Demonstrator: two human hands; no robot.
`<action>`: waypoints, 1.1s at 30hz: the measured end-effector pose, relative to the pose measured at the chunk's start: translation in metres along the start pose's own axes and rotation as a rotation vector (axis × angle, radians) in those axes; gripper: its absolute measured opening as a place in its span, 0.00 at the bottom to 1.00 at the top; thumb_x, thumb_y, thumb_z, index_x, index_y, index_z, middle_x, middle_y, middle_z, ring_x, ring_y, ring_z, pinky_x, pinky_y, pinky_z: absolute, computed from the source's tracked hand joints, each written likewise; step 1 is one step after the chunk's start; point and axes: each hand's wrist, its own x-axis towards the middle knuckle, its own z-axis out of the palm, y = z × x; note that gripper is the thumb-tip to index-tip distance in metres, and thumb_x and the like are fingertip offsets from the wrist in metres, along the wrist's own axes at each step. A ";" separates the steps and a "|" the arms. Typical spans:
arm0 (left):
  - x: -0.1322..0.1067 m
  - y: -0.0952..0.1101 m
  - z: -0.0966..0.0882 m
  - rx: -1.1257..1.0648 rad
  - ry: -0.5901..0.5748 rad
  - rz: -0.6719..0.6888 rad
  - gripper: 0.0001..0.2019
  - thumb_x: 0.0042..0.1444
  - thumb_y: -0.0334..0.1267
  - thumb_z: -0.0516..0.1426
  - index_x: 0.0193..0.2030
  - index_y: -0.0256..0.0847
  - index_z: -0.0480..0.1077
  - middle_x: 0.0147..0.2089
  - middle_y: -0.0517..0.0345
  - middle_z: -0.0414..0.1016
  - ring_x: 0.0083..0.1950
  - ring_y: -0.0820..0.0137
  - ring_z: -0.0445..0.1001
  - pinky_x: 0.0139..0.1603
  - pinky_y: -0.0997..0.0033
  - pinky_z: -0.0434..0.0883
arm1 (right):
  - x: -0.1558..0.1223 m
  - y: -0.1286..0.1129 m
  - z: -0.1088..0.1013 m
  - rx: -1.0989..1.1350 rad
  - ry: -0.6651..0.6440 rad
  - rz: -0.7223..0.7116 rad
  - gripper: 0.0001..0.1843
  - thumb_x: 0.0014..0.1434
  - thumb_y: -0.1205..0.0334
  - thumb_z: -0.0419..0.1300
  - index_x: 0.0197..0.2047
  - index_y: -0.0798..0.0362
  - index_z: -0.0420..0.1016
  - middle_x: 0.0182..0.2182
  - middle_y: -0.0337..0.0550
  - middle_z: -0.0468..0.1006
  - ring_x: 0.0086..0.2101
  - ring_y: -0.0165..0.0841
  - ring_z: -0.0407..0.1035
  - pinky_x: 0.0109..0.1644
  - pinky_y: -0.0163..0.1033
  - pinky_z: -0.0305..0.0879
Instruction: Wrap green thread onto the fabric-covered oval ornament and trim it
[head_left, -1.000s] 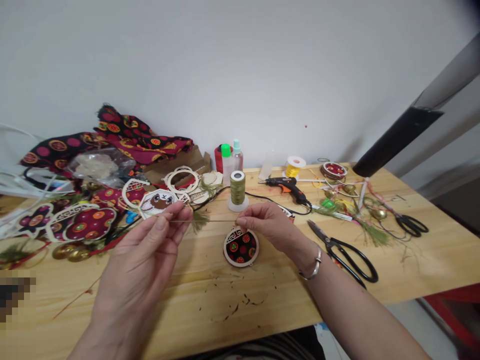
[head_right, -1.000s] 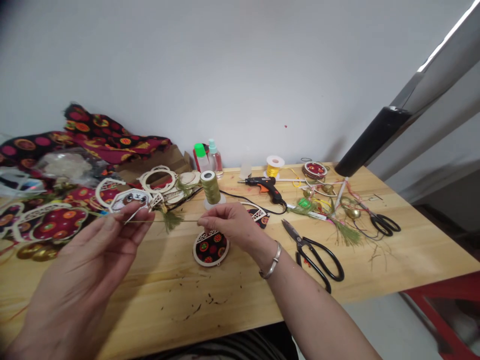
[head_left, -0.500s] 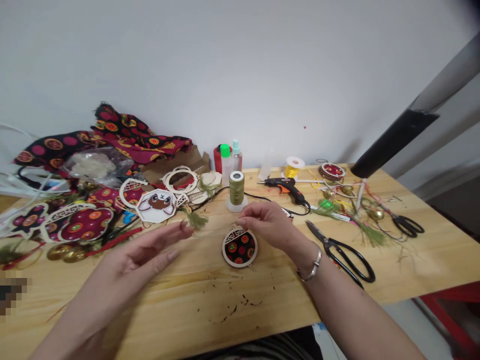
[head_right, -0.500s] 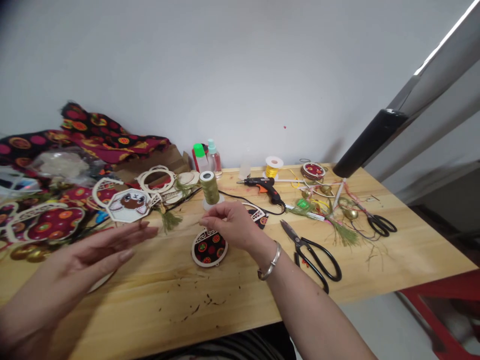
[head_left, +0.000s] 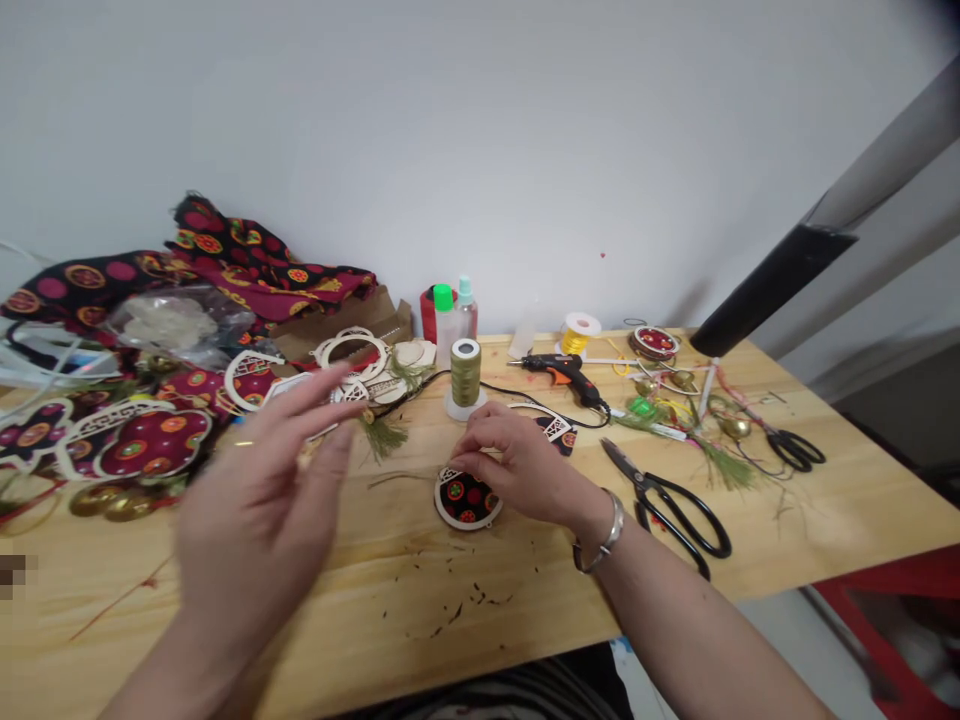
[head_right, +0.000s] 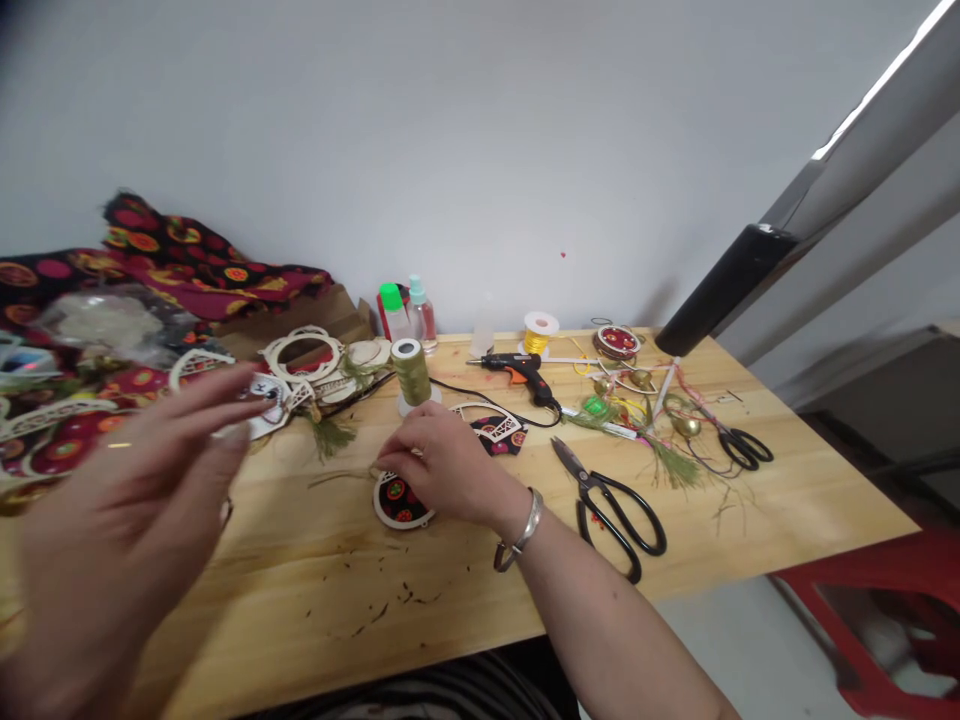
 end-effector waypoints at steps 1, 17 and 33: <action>-0.001 0.004 0.008 -0.062 -0.071 0.030 0.09 0.57 0.34 0.53 0.44 0.43 0.72 0.55 0.58 0.72 0.56 0.67 0.69 0.59 0.64 0.61 | 0.000 0.000 0.000 -0.017 -0.007 -0.020 0.06 0.56 0.69 0.59 0.29 0.56 0.76 0.27 0.42 0.73 0.37 0.32 0.65 0.42 0.35 0.63; -0.023 0.007 0.048 -0.174 -0.480 -0.194 0.18 0.61 0.43 0.47 0.52 0.40 0.69 0.49 0.53 0.77 0.46 0.65 0.75 0.46 0.69 0.69 | -0.001 0.001 0.004 -0.152 -0.067 -0.091 0.08 0.58 0.69 0.56 0.29 0.54 0.75 0.28 0.42 0.73 0.37 0.33 0.63 0.43 0.38 0.61; -0.022 0.010 0.043 -0.389 -0.380 -0.536 0.09 0.51 0.43 0.58 0.36 0.46 0.78 0.37 0.61 0.81 0.38 0.66 0.76 0.39 0.71 0.71 | 0.001 0.003 -0.001 -0.139 -0.040 -0.096 0.08 0.59 0.65 0.57 0.31 0.56 0.76 0.27 0.43 0.75 0.37 0.33 0.64 0.43 0.37 0.61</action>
